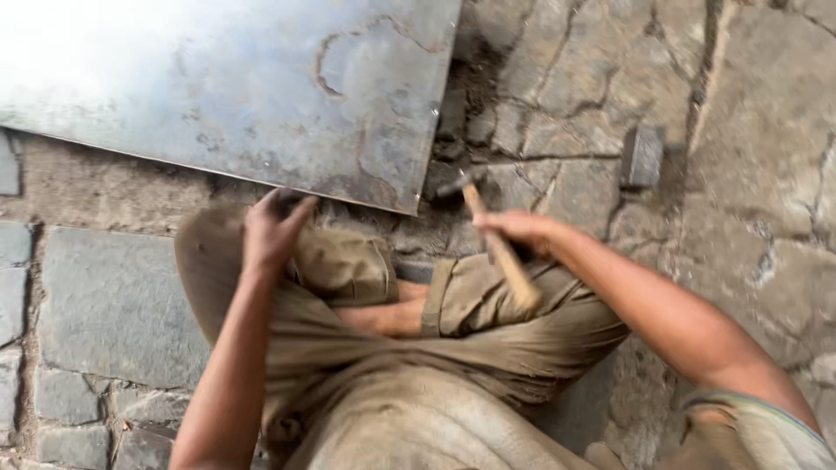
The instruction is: The person sits on a stone-paved ground and uses a hammer and a metal punch to create holes in a large metal sheet. The person repeatedly positions the punch on the sheet and strikes it with the hammer to form holes.
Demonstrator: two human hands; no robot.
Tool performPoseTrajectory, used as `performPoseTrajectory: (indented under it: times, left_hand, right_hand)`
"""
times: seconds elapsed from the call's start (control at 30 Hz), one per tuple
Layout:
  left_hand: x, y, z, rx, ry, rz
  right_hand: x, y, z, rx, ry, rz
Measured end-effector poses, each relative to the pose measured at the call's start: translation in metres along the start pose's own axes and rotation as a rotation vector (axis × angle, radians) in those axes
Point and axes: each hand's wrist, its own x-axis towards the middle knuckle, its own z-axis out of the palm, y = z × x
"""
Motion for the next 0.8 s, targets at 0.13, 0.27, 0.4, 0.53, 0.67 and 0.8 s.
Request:
performPoseTrajectory:
  times: [0.13, 0.27, 0.4, 0.53, 0.67, 0.8]
  left_hand:
    - [0.086, 0.038, 0.102, 0.327, -0.126, 0.164]
    - [0.145, 0.049, 0.229, 0.528, -0.253, 0.087]
    - [0.174, 0.032, 0.267, 0.659, -0.118, 0.222]
    - [0.148, 0.007, 0.254, 0.536, -0.074, 0.403]
    - [0.100, -0.004, 0.230, 0.563, -0.103, 0.358]
    - [0.082, -0.002, 0.217, 0.600, -0.168, 0.324]
  right_hand:
    - [0.023, 0.002, -0.011, -0.990, 0.277, -0.194]
    - [0.057, -0.013, -0.055, -0.854, 0.587, -0.437]
    - [0.115, -0.041, -0.077, -0.644, 0.773, -0.786]
    - [0.184, -0.055, -0.071, -0.519, 0.835, -0.878]
    - [0.226, -0.064, -0.043, -0.499, 0.968, -0.800]
    - [0.218, -0.089, -0.041, -0.246, 1.083, -0.738]
